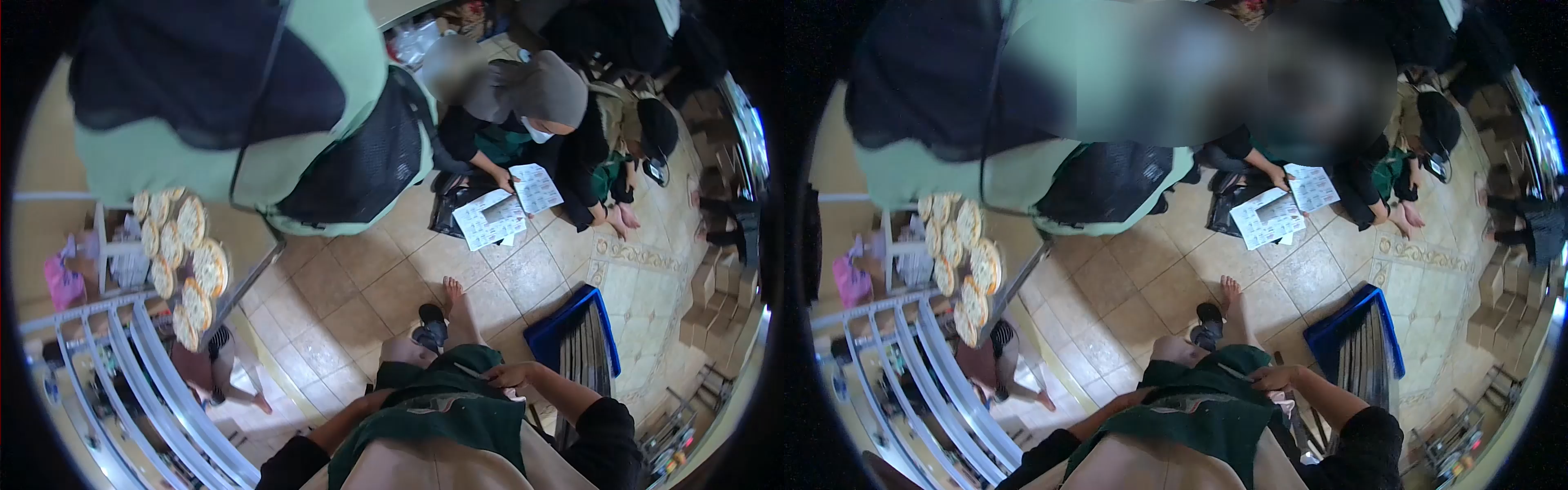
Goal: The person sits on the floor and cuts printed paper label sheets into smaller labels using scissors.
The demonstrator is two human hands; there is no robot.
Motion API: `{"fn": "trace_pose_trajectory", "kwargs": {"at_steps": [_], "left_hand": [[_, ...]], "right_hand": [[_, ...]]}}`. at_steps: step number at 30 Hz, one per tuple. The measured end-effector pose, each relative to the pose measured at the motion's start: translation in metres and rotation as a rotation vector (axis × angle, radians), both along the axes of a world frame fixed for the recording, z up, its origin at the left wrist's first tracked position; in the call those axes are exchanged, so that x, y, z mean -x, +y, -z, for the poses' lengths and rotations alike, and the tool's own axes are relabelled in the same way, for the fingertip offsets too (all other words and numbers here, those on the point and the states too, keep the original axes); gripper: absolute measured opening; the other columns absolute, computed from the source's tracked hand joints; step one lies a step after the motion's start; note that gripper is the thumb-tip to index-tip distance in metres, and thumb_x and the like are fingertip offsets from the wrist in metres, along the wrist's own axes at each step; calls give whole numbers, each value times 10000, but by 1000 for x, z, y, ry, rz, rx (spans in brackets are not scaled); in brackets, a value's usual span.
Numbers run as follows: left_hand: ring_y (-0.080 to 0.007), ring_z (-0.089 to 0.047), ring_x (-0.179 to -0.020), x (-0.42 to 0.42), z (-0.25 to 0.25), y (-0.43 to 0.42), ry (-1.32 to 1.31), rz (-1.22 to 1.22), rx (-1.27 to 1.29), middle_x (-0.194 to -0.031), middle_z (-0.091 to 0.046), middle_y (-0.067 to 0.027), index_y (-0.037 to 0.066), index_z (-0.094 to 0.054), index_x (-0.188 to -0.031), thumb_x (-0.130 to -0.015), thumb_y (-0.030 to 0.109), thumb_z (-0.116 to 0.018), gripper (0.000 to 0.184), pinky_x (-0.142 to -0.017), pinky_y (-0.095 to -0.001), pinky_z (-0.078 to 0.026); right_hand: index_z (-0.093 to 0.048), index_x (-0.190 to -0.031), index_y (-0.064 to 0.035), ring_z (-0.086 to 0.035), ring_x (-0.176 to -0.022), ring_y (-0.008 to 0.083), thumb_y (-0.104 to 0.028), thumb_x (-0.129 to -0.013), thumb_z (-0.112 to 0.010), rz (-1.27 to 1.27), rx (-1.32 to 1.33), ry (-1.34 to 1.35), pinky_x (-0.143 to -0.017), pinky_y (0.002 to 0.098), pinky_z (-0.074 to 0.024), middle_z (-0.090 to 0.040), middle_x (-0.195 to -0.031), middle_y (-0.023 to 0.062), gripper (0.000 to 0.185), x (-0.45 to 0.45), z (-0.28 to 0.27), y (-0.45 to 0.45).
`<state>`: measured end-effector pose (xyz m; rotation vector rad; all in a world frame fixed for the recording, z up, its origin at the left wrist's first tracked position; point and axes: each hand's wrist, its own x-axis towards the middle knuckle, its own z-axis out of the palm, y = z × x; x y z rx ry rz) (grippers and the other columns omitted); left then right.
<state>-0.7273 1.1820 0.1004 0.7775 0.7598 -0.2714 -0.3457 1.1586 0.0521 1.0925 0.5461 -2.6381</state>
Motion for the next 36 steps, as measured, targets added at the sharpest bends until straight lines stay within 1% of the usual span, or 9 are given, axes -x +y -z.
{"fn": "trace_pose_trajectory", "kwargs": {"at_steps": [1, 11, 16, 21, 22, 26, 29, 35, 36], "left_hand": [[-197, -498, -1094, 0, -3, 11, -120, 130, -211, -1240, -532, -121, -1, -484, -1251, -881, 250, -525, 449, -974, -307, -364], [-206, -441, -1161, 58, 81, 28, -111, 594, 274, -1292, -473, -112, 27, -391, -1337, -918, 312, -475, 514, -981, -312, -366], [-219, -424, -1179, 30, 169, 45, -21, 1112, 401, -1299, -457, -109, 41, -359, -1361, -911, 362, -490, 568, -968, -321, -386], [-353, -545, -1017, 1, 364, 70, 291, 728, 454, -1112, -563, -186, 36, -535, -1163, -884, 347, -504, 419, -834, -413, -464], [-374, -566, -962, -11, 401, 66, 320, 814, -74, -1065, -577, -203, 55, -510, -1191, -868, 352, -516, 439, -830, -418, -464], [-409, -522, -1044, 2, 552, 20, 333, 671, -360, -1156, -530, -241, 73, -438, -1266, -860, 365, -535, 510, -879, -436, -433], [-419, -489, -1092, -43, 571, 9, 366, 652, -466, -1190, -495, -271, 78, -418, -1288, -849, 355, -550, 535, -920, -447, -402], [-369, -574, -994, -95, 688, -26, 267, 674, -510, -1112, -557, -257, 53, -409, -1286, -846, 302, -561, 528, -858, -429, -458], [-366, -576, -987, -111, 700, -22, 267, 664, -543, -1108, -560, -254, 52, -408, -1286, -846, 301, -561, 528, -853, -428, -460]], "right_hand": [[-536, -1155, -44, -525, -733, 70, -103, -867, -472, 35, -4, -6, -608, 238, -439, -563, -851, -26, 301, 5, 11, -8], [-599, -999, -78, -567, -532, 136, -213, -896, -428, -139, 18, 158, -552, 275, -489, -641, -746, 53, 241, 84, 112, 10], [-630, -902, -73, -625, -531, 192, -310, -847, -478, -114, -498, 16, -506, 316, -513, -671, -729, 74, 288, 136, 241, 14], [-651, -889, -56, -658, -593, 200, -318, -832, -501, -111, -481, -52, -522, 331, -520, -671, -714, 72, 307, 140, 298, 26], [-631, -880, -57, -651, -593, 213, -329, -830, -510, -125, -753, -146, -510, 323, -505, -659, -705, 85, 302, 139, 312, 21], [-601, -901, -74, -643, -634, 288, -307, -818, -522, -70, -1013, -267, -517, 412, -489, -635, -704, 120, 260, 127, 329, 39], [-589, -906, -80, -633, -650, 333, -267, -817, -508, -146, -1233, -439, -563, 491, -495, -611, -673, 136, 223, 111, 305, 84], [-552, -997, -21, -592, -943, 380, -173, -800, -511, 535, -1385, -507, -653, 432, -537, -623, -772, 145, 251, 109, 325, 132], [-563, -992, -11, -608, -776, 363, -168, -786, -510, 498, -1407, -544, -623, 433, -519, -622, -735, 154, 264, 112, 331, 140]]}}
